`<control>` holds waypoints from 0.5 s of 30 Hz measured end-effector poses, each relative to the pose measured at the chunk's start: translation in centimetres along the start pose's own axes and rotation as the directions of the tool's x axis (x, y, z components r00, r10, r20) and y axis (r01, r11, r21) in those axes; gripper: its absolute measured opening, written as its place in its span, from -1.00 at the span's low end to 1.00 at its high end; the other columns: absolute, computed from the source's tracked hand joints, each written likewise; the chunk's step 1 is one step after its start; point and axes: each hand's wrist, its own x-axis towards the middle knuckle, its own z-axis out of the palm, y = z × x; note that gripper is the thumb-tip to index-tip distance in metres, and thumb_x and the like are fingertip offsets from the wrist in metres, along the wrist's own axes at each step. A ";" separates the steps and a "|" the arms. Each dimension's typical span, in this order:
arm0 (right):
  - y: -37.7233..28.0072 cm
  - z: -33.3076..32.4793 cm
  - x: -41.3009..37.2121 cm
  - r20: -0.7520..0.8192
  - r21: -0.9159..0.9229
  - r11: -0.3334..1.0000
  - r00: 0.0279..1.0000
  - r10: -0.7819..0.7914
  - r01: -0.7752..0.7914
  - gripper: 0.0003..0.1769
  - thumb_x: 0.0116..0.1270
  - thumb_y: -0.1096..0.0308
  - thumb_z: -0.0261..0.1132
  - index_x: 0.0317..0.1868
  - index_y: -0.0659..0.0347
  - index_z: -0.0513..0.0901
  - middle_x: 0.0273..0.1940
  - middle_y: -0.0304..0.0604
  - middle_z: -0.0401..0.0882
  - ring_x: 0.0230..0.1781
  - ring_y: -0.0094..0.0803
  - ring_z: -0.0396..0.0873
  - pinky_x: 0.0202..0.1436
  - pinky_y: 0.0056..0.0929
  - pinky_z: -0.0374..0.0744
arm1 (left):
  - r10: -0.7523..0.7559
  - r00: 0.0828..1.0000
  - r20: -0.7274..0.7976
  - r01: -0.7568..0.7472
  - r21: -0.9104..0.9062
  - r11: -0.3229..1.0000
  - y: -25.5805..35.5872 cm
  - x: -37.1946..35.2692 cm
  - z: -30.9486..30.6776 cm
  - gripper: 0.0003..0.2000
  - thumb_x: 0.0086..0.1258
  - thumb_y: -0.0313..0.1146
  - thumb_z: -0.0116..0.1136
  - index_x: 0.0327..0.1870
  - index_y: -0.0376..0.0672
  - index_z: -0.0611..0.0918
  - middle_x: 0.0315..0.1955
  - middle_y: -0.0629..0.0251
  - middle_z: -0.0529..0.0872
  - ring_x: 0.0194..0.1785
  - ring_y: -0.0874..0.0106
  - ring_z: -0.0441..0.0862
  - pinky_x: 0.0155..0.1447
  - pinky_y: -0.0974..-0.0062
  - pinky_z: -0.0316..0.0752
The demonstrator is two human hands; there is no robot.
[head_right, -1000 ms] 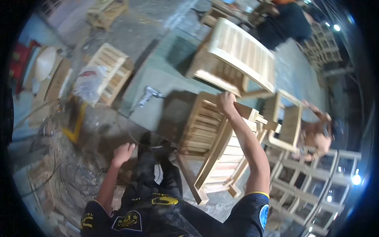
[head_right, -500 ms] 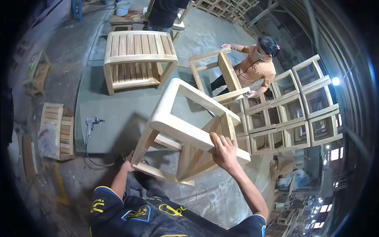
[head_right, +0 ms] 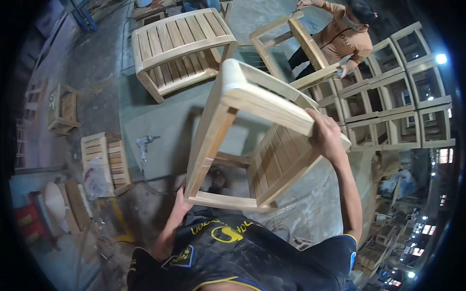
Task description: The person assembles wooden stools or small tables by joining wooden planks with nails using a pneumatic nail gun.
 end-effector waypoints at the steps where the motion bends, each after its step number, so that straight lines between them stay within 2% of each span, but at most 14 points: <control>1: 1.0 1.4 -0.1 -0.044 0.021 0.997 0.996 0.078 -0.077 -0.22 -0.16 0.66 0.34 0.21 0.16 0.49 0.04 0.04 0.61 0.01 0.01 0.59 0.07 -0.20 0.57 | 0.070 0.987 -0.144 -0.065 0.036 0.997 1.3 -1.0 3.4 -0.52 0.53 0.00 -0.05 0.26 -0.19 0.48 0.04 0.17 0.66 0.08 0.28 0.61 0.17 0.29 0.47; 2: 1.5 2.7 -0.1 -0.063 0.058 0.972 0.971 0.229 -0.226 -0.27 -0.13 0.66 0.32 0.19 0.16 0.49 0.03 0.06 0.61 0.03 -0.01 0.60 0.06 -0.25 0.56 | 0.114 0.982 -0.151 -0.097 0.118 0.988 3.0 -2.5 7.6 -0.49 0.49 0.01 0.03 0.24 -0.23 0.49 0.07 0.20 0.64 0.13 0.32 0.57 0.22 0.32 0.43; 3: 1.7 3.7 -0.3 -0.083 0.108 0.936 0.935 0.343 -0.334 -0.28 -0.13 0.64 0.31 0.18 0.17 0.48 -0.04 0.07 0.63 0.00 -0.03 0.62 0.02 -0.29 0.56 | 0.163 0.971 -0.174 -0.136 0.156 0.978 4.4 -2.9 8.8 -0.48 0.48 0.01 0.04 0.23 -0.25 0.49 0.08 0.19 0.63 0.14 0.32 0.57 0.22 0.31 0.43; 5: 3.9 7.7 -1.0 -0.187 0.294 0.889 0.891 0.414 -0.351 -0.33 -0.11 0.63 0.27 0.15 0.19 0.50 -0.08 0.05 0.66 -0.04 -0.04 0.65 0.02 -0.28 0.58 | 0.265 0.942 -0.204 -0.215 0.238 0.947 6.6 -3.0 10.8 -0.47 0.47 0.01 0.06 0.22 -0.29 0.49 0.11 0.17 0.61 0.16 0.32 0.55 0.23 0.30 0.42; 6: 5.2 10.4 -1.3 -0.244 0.305 0.866 0.847 0.473 -0.396 -0.37 -0.10 0.59 0.27 0.12 0.22 0.51 -0.15 0.07 0.68 -0.08 -0.05 0.68 -0.02 -0.29 0.59 | 0.383 0.900 -0.210 -0.325 0.264 0.908 7.7 -2.9 12.2 -0.50 0.48 -0.07 0.06 0.21 -0.33 0.48 0.08 0.12 0.61 0.17 0.33 0.54 0.24 0.32 0.41; 7: 5.0 12.3 -1.3 -0.272 0.389 0.820 0.797 0.538 -0.420 -0.40 -0.10 0.57 0.30 0.09 0.23 0.53 -0.20 0.08 0.68 -0.12 -0.03 0.69 -0.06 -0.29 0.59 | 0.443 0.875 -0.196 -0.372 0.315 0.873 9.0 -2.4 13.1 -0.52 0.50 -0.09 0.02 0.20 -0.34 0.48 0.09 0.10 0.61 0.17 0.30 0.54 0.25 0.32 0.41; 9: 6.7 18.3 -2.6 -0.299 0.438 0.747 0.703 0.646 -0.500 -0.40 -0.10 0.57 0.32 0.08 0.24 0.54 -0.20 0.09 0.69 -0.11 -0.10 0.71 -0.06 -0.32 0.59 | 0.551 0.819 -0.162 -0.452 0.409 0.792 11.4 -1.7 13.9 -0.56 0.54 -0.13 -0.06 0.19 -0.34 0.50 0.11 0.06 0.59 0.17 0.25 0.55 0.27 0.32 0.39; 10: 6.7 21.0 -3.0 -0.329 0.492 0.711 0.649 0.686 -0.502 -0.42 -0.10 0.56 0.34 0.07 0.27 0.55 -0.20 0.09 0.69 -0.11 -0.09 0.70 -0.06 -0.31 0.58 | 0.666 0.746 -0.005 -0.454 0.727 0.515 11.9 -1.4 13.8 -0.58 0.54 -0.18 -0.06 0.16 -0.41 0.50 0.10 0.03 0.59 0.16 0.21 0.54 0.28 0.31 0.38; 11: 6.5 23.8 -3.4 -0.355 0.546 0.675 0.592 0.723 -0.497 -0.44 -0.09 0.55 0.35 0.05 0.30 0.55 -0.20 0.10 0.70 -0.11 -0.09 0.70 -0.05 -0.30 0.58 | 0.752 0.641 0.151 -0.383 0.913 0.143 12.4 -1.2 13.8 -0.59 0.53 -0.23 -0.05 0.13 -0.47 0.51 0.08 0.01 0.58 0.16 0.17 0.53 0.29 0.30 0.37; 12: 7.3 27.3 -4.5 -0.319 0.585 0.629 0.568 0.759 -0.512 -0.44 -0.08 0.54 0.36 0.04 0.33 0.55 -0.17 0.12 0.69 -0.09 -0.08 0.70 -0.03 -0.29 0.57 | 0.768 0.633 0.100 -0.426 0.873 0.238 12.1 -1.2 16.1 -0.59 0.53 -0.25 -0.04 0.12 -0.50 0.51 0.08 0.00 0.58 0.16 0.16 0.52 0.29 0.29 0.37; 13: 7.8 30.8 -5.8 -0.281 0.625 0.578 0.540 0.794 -0.525 -0.45 -0.08 0.53 0.38 0.04 0.36 0.55 -0.15 0.15 0.69 -0.07 -0.08 0.69 -0.01 -0.28 0.57 | 0.792 0.606 0.072 -0.427 0.869 0.248 12.1 -0.3 15.1 -0.59 0.51 -0.27 -0.01 0.15 -0.49 0.48 0.09 0.00 0.57 0.17 0.15 0.51 0.29 0.28 0.37; 15: 6.8 36.1 -6.7 -0.316 0.702 0.546 0.487 0.814 -0.457 -0.44 -0.05 0.50 0.39 0.05 0.40 0.55 -0.09 0.17 0.67 -0.02 -0.08 0.66 0.03 -0.26 0.55 | 0.836 0.548 0.015 -0.432 0.861 0.268 12.3 1.6 13.2 -0.57 0.48 -0.31 0.05 0.22 -0.47 0.43 0.10 -0.01 0.55 0.18 0.14 0.49 0.29 0.25 0.37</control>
